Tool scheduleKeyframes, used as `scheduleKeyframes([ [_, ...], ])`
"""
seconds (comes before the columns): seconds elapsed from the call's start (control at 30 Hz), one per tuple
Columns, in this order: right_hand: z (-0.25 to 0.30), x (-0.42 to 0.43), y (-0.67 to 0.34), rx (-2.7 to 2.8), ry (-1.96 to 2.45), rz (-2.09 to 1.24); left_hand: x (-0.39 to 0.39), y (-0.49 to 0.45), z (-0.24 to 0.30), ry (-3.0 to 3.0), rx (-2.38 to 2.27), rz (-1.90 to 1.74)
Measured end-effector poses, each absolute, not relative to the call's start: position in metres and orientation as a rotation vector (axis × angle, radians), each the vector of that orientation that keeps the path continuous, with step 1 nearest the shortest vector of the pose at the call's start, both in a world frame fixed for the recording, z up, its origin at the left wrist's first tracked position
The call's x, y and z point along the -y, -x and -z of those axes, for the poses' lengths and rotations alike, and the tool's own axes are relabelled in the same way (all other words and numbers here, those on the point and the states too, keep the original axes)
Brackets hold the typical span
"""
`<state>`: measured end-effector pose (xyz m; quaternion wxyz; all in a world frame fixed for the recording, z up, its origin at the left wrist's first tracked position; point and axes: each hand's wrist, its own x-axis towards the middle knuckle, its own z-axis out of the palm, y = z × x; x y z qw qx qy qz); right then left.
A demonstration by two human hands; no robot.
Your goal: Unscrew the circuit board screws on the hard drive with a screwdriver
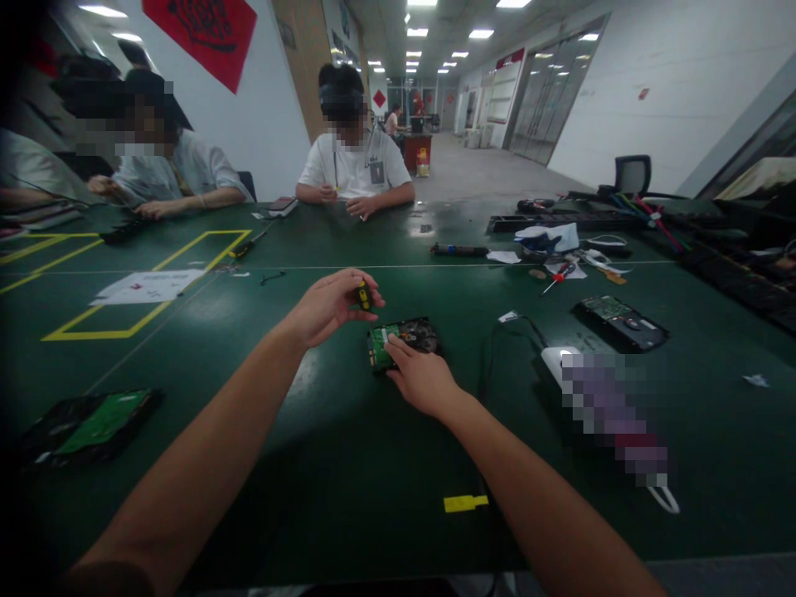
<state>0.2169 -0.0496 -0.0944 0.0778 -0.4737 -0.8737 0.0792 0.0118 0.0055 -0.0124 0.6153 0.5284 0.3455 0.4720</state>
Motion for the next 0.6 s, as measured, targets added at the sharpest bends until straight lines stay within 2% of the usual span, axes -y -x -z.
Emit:
scheduleKeyframes([
  [0.6,0.0938,0.0488,-0.2173,2.630,1.389,-0.210,-0.0056,-0.0097,0.0149,-1.462,-0.905,-1.100],
])
